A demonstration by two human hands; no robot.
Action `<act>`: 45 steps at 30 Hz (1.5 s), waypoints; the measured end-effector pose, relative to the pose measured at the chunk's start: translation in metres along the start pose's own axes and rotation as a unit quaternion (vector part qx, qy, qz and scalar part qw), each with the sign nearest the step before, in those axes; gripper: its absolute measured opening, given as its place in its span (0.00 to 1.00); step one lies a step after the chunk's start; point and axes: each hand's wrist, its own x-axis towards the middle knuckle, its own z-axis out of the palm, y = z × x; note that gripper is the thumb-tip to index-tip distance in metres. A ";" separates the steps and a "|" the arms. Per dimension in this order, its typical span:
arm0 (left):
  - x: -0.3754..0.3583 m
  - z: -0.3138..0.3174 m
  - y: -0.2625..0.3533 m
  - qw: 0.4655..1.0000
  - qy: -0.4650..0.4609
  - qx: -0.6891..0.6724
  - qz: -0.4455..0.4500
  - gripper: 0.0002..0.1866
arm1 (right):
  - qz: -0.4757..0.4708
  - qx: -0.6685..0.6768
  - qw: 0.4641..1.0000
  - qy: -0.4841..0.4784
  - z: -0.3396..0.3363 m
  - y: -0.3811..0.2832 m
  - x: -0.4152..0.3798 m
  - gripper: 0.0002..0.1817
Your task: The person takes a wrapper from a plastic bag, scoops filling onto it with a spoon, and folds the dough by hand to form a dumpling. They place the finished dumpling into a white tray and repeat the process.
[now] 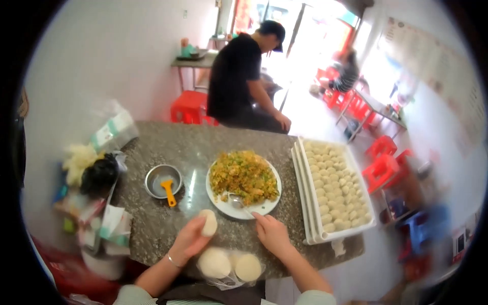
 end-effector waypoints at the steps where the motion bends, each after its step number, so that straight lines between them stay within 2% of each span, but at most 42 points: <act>1: 0.000 -0.001 0.001 1.000 0.010 0.011 0.005 0.16 | 0.022 0.002 0.999 0.025 -0.005 -0.004 0.001 0.17; 4: -0.001 -0.009 -0.002 0.999 0.038 0.014 0.012 0.17 | 0.035 -0.009 0.999 0.019 0.011 0.015 -0.008 0.16; 6: -0.001 -0.018 -0.006 0.998 0.065 0.005 0.005 0.17 | -0.018 0.002 1.000 0.010 0.023 0.025 -0.019 0.16; 8: -0.003 -0.017 -0.006 0.997 0.083 0.009 0.008 0.16 | 0.001 0.075 0.997 0.013 0.012 0.011 -0.016 0.15; 10: -0.002 -0.019 -0.006 0.996 0.082 0.023 -0.004 0.17 | 0.036 0.087 0.993 0.073 0.012 0.007 -0.013 0.15; 11: -0.005 -0.014 -0.005 0.995 0.095 0.031 -0.018 0.18 | 0.057 0.086 0.994 0.029 0.013 0.010 -0.015 0.15; 13: -0.004 -0.008 -0.004 0.993 0.104 0.041 -0.033 0.18 | 0.072 0.118 0.990 0.019 0.020 0.012 -0.024 0.15; 14: -0.003 -0.007 -0.005 0.994 0.093 0.040 -0.044 0.19 | 0.077 0.148 0.986 0.013 0.022 0.013 -0.026 0.15; 15: -0.003 -0.007 -0.006 0.994 0.084 0.039 -0.055 0.19 | 0.126 0.174 0.977 0.004 0.015 0.007 -0.025 0.16; 18: 0.003 -0.006 -0.008 0.994 0.061 0.050 -0.075 0.20 | 0.159 0.149 0.976 0.026 0.015 0.013 -0.023 0.16; 20: 0.008 -0.004 -0.010 0.994 0.054 0.056 -0.079 0.22 | 0.135 0.154 0.979 0.018 0.024 0.016 -0.030 0.16; 22: 0.013 0.000 -0.012 0.993 0.051 0.062 -0.083 0.24 | 0.129 0.197 0.970 0.056 0.027 0.015 -0.033 0.16; 23: 0.016 0.003 -0.012 0.994 0.041 0.065 -0.082 0.24 | 0.185 0.214 0.958 0.054 0.022 0.013 -0.033 0.16; 28: 0.023 0.021 -0.016 0.994 0.035 0.065 -0.080 0.24 | 0.158 0.195 0.968 0.016 0.033 -0.003 -0.040 0.16; 31: 0.022 0.028 -0.016 0.998 0.019 0.016 -0.061 0.21 | 0.144 0.194 0.970 -0.027 0.028 -0.019 -0.040 0.16; 34: 0.024 0.028 -0.013 0.999 0.026 0.022 -0.012 0.21 | 0.107 0.223 0.968 -0.045 0.020 -0.016 -0.038 0.16; 37: 0.023 0.025 -0.012 1.000 0.026 0.015 -0.005 0.22 | 0.138 0.224 0.965 -0.006 0.024 -0.002 -0.019 0.18; 41: 0.023 0.021 -0.008 1.000 0.027 0.001 -0.004 0.22 | 0.100 0.204 0.972 -0.064 0.024 -0.008 -0.020 0.17; 44: 0.022 0.013 -0.009 0.999 0.036 0.003 -0.002 0.23 | 0.100 0.260 0.959 -0.045 0.026 -0.008 -0.029 0.17; 45: 0.023 0.012 -0.010 0.999 0.039 0.015 0.002 0.23 | 0.142 0.264 0.953 -0.042 0.026 -0.005 -0.030 0.17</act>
